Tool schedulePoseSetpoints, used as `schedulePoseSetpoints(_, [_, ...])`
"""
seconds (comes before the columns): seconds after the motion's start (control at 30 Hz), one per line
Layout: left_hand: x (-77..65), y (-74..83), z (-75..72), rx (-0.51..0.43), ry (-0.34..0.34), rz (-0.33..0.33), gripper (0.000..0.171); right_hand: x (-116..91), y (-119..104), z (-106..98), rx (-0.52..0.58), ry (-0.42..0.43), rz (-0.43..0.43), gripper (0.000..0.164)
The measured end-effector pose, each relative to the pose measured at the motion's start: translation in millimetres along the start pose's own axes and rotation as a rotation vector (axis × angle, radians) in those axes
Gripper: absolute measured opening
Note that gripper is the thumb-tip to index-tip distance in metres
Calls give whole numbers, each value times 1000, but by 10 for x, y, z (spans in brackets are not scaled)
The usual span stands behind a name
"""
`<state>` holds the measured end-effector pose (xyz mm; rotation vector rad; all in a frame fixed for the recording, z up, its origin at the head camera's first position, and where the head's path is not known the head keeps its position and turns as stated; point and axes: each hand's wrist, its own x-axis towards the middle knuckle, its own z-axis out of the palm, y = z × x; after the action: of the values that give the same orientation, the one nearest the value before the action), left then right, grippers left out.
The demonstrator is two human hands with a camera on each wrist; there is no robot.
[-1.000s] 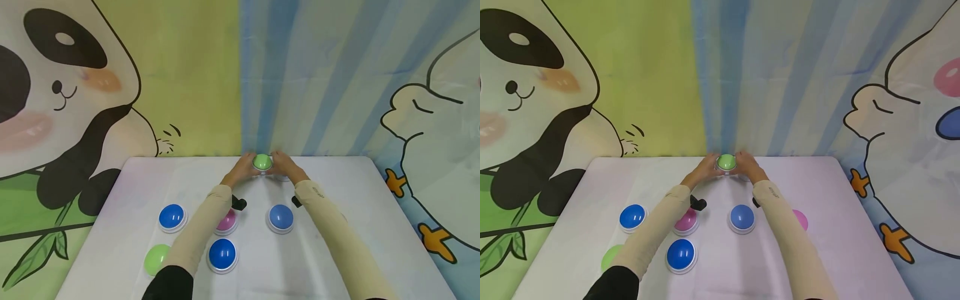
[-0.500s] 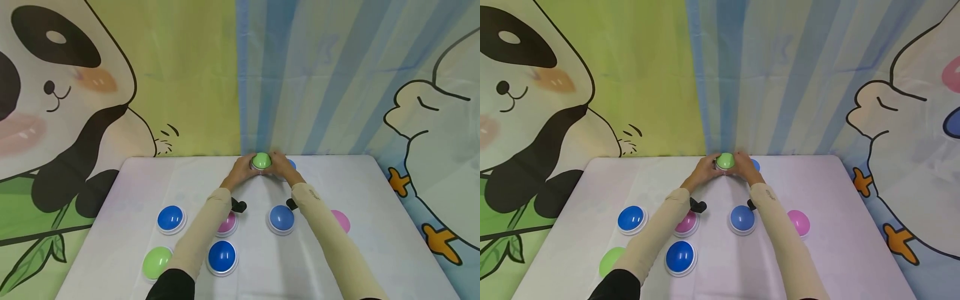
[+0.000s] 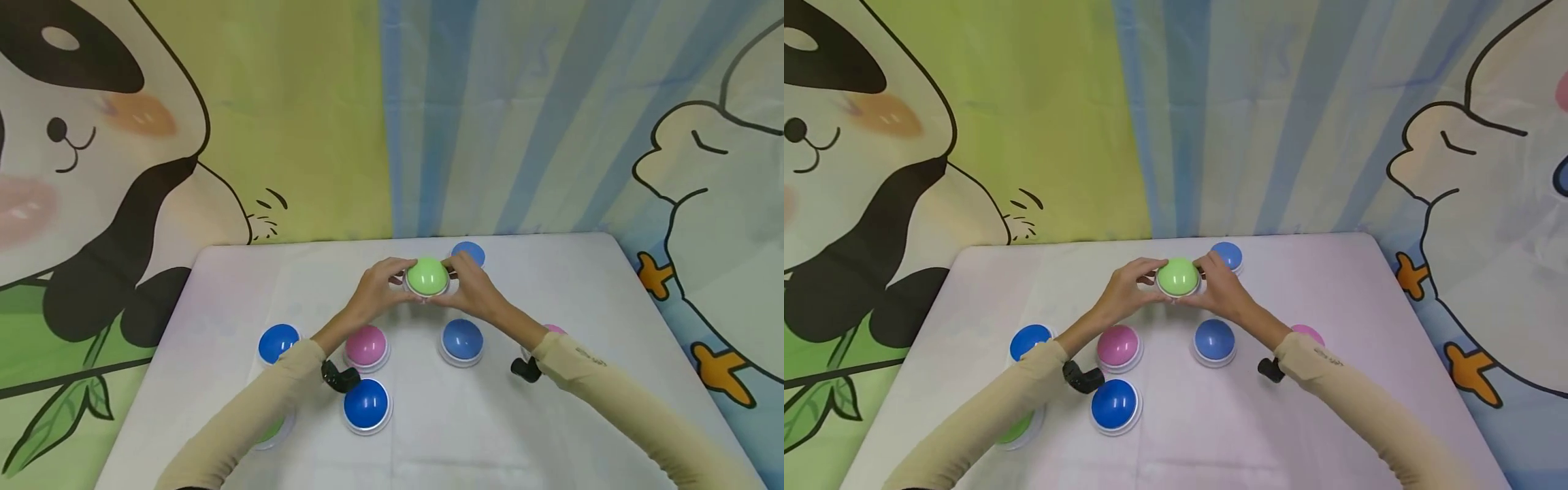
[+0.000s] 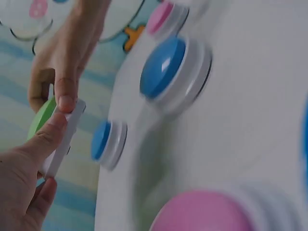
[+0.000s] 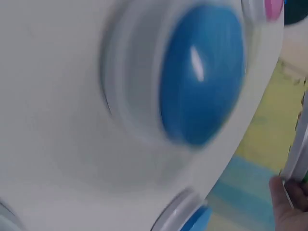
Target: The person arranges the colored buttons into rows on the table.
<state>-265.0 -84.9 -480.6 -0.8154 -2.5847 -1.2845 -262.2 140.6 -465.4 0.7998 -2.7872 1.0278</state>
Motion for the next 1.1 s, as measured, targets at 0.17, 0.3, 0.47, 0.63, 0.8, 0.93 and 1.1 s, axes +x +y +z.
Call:
schedulePoseSetpoints(0.17, [-319,230,-13,-47,22,23,69,-382,-255,64,29,106,-39,71])
schedulePoseSetpoints(0.3, [-465,344,12,-54,15,27,68,-584,-368,98,1,156,-55,74])
schedulePoseSetpoints(0.47, [-629,481,72,-41,22,44,70,-819,-453,100,5,159,-46,75])
schedulePoseSetpoints(0.63, [-812,628,154,-69,25,29,70,-1074,-512,97,-4,147,-29,75])
schedulePoseSetpoints(0.8, [-999,734,292,-114,-11,14,67,-1345,-512,144,-35,168,-66,78])
schedulePoseSetpoints(0.93, [-1144,783,426,-136,-23,5,67,-1539,-480,201,-32,172,-99,78])
schedulePoseSetpoints(1.1, [-1277,810,594,-124,-17,16,70,-1713,-439,240,-56,182,-120,75])
